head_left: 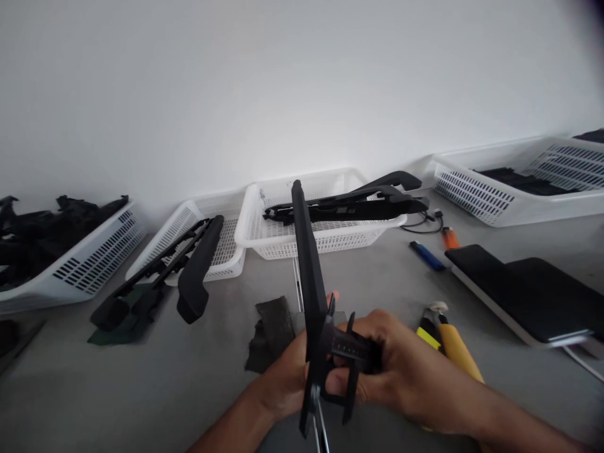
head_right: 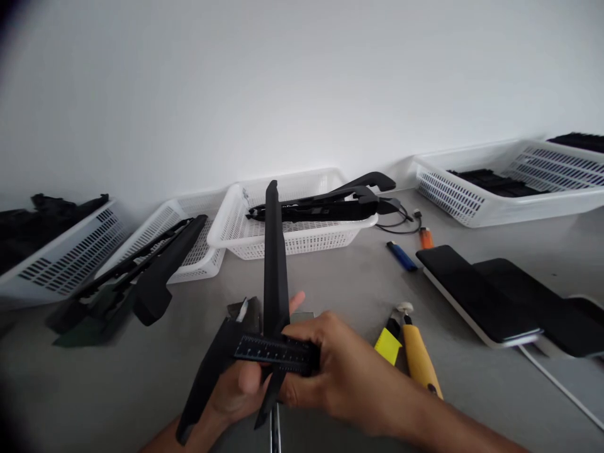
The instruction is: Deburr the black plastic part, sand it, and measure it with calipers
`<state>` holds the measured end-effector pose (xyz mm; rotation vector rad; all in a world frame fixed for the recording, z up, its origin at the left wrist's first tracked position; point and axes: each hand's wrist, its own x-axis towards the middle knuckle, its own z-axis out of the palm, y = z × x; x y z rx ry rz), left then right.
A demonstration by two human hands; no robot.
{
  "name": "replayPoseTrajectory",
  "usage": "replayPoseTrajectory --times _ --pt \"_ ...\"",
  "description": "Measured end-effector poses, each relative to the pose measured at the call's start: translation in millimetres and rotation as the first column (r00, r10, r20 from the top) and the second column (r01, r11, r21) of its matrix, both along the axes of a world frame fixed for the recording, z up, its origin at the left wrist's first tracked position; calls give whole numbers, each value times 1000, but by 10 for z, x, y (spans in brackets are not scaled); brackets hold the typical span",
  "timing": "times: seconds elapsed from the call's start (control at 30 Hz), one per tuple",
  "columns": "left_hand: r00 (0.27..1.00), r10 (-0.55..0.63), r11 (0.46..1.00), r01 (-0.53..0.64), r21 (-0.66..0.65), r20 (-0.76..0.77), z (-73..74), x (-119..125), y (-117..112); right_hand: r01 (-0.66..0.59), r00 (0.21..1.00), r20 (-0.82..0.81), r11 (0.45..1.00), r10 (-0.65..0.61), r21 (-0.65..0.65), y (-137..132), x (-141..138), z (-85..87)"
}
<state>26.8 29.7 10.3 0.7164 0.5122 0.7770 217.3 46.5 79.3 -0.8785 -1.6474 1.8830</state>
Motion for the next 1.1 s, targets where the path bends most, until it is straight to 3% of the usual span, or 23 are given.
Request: replayPoseTrajectory --times 0.17,0.33,0.5,0.9,1.0,1.1 --pt "1000 21 1000 -22 -6 -3 -44 -23 -15 29 999 -22 999 -30 -18 -33 -41 -47" --pt "993 3 1000 -4 6 116 -1 -21 21 120 992 -48 992 -118 41 14 24 -92" --pt "975 30 998 -40 40 220 -5 7 83 137 990 -40 990 -138 -18 52 88 -109" --pt "981 105 987 -82 -139 163 62 -24 125 59 995 -76 997 -62 -41 47 58 -137" --pt "980 125 982 -100 -162 154 76 -44 133 70 998 -10 998 -70 -4 28 46 -113" --pt "979 128 983 -105 -147 157 53 -49 175 58 982 179 997 -64 41 -126 8 -23"
